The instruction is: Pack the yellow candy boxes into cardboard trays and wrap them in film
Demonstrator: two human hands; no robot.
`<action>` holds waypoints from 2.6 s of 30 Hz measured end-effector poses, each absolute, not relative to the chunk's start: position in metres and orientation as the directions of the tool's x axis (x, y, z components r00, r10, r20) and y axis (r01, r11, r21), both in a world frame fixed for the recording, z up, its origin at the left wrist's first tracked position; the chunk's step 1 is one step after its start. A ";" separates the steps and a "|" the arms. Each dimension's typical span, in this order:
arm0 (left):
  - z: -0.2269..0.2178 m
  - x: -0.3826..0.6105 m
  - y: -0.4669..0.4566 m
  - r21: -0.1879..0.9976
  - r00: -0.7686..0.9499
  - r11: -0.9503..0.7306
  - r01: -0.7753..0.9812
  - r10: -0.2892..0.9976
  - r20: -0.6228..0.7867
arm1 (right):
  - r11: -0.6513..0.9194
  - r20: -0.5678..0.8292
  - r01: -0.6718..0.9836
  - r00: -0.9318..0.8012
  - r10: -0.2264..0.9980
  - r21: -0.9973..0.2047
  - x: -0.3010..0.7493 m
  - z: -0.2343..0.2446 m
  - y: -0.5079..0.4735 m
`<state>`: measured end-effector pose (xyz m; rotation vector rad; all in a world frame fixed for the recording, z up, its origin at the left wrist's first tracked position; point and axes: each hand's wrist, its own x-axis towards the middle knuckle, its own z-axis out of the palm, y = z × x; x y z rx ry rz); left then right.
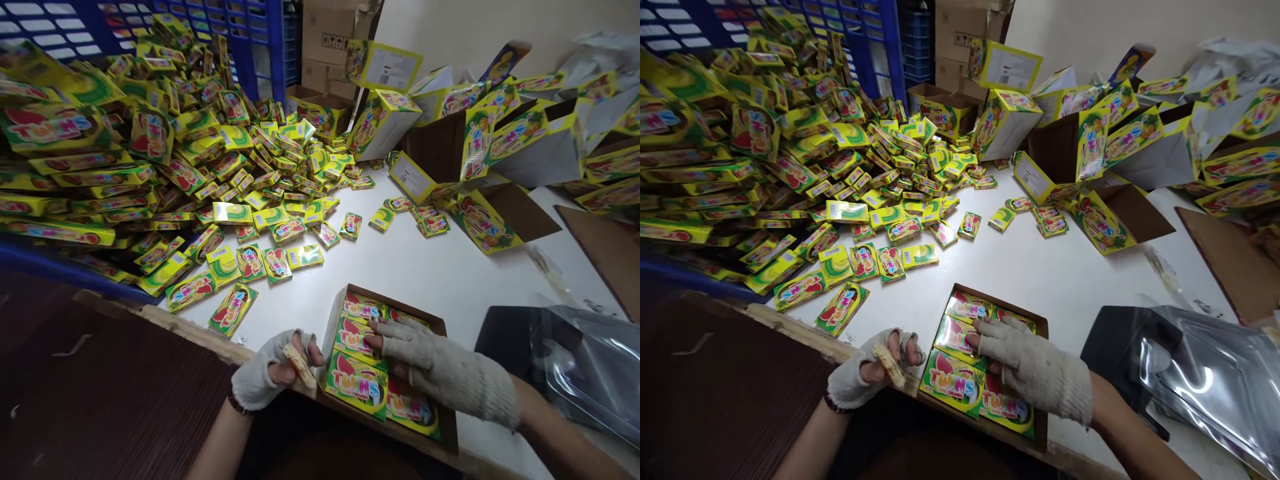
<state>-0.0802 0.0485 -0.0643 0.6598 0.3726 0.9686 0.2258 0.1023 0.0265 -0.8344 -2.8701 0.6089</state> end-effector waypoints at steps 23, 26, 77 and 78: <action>-0.064 -0.080 0.048 0.670 0.508 0.386 -0.634 0.861 -0.015 | 0.706 0.376 0.428 -0.627 0.682 -0.564 0.175 0.056 0.162; -0.063 -0.081 0.050 0.691 0.524 0.388 -0.610 0.851 -0.016 | 0.733 0.421 0.529 -0.600 0.680 -0.428 0.213 0.027 0.134; -0.058 -0.083 0.053 0.717 0.482 0.396 -0.573 0.871 -0.096 | 0.472 -0.095 0.596 -0.679 0.728 -0.650 0.222 0.100 0.106; -0.057 -0.082 0.054 0.719 0.489 0.402 -0.567 0.867 -0.099 | 0.475 -0.095 0.638 -0.651 0.753 -0.607 0.239 0.095 0.085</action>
